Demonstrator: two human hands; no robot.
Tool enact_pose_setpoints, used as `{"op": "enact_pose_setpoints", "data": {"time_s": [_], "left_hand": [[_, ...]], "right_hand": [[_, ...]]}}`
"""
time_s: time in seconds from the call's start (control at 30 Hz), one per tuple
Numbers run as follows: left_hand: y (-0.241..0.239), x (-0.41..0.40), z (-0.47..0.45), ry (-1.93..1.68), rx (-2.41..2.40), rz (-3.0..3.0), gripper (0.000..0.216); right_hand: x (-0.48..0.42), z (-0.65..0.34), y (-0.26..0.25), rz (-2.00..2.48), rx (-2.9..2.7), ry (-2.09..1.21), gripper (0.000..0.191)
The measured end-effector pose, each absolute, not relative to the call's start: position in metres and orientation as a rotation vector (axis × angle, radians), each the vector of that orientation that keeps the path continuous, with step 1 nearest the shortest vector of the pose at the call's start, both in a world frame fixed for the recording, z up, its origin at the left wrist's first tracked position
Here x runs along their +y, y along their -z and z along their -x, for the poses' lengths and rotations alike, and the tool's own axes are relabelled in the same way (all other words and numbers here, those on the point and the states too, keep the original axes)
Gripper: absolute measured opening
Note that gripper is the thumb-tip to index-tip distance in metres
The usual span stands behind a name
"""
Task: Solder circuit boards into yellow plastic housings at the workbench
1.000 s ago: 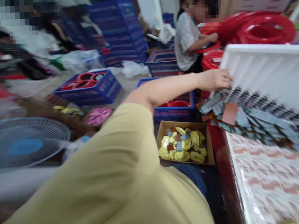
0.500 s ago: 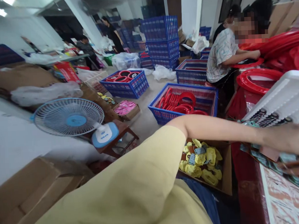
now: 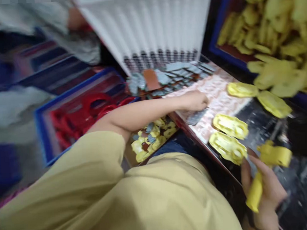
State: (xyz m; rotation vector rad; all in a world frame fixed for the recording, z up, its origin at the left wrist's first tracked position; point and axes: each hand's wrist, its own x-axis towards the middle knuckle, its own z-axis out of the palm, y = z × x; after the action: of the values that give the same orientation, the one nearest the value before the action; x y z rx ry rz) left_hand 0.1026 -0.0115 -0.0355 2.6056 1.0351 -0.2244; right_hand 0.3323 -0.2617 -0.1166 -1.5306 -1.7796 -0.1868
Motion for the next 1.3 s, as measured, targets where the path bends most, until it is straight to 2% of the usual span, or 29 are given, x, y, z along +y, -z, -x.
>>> {"op": "enact_pose_setpoints", "data": {"time_s": [0.1, 0.2, 0.4, 0.53, 0.63, 0.8, 0.93, 1.1, 1.3], "left_hand": [[0.039, 0.005, -0.122, 0.349, 1.045, -2.734, 0.043], [0.043, 0.018, -0.127, 0.322, 0.920, -2.872, 0.046], [0.066, 0.016, -0.100, -0.193, 0.935, -2.969, 0.036], [0.072, -0.005, -0.087, -0.095, 1.069, -2.925, 0.036], [0.071, 0.002, -0.075, -0.188, 1.210, -2.820, 0.038], [0.085, 0.020, -0.048, -0.260, 0.950, -2.671, 0.038], [0.111, 0.009, -0.062, -0.255, 0.978, -2.680, 0.039], [0.133, 0.014, -0.097, -0.681, 0.915, -2.404, 0.024], [0.105, 0.049, -0.109, -0.766, 0.692, -1.942, 0.023]], "right_hand": [[-0.267, -0.333, 0.131, 1.625, -1.727, 0.406, 0.029], [-0.264, -0.335, 0.132, 1.593, -1.787, 0.376, 0.035], [-0.270, -0.349, 0.134, 1.571, -1.881, 0.267, 0.049], [-0.265, -0.352, 0.139, 1.568, -1.889, 0.171, 0.054], [-0.259, -0.351, 0.138, 1.560, -1.921, 0.099, 0.055], [-0.261, -0.352, 0.142, 1.545, -1.937, 0.107, 0.059], [-0.262, -0.351, 0.145, 1.558, -1.901, 0.087, 0.056], [-0.260, -0.344, 0.140, 1.552, -1.902, 0.077, 0.049], [-0.263, -0.337, 0.139, 1.573, -1.842, 0.180, 0.050]]}}
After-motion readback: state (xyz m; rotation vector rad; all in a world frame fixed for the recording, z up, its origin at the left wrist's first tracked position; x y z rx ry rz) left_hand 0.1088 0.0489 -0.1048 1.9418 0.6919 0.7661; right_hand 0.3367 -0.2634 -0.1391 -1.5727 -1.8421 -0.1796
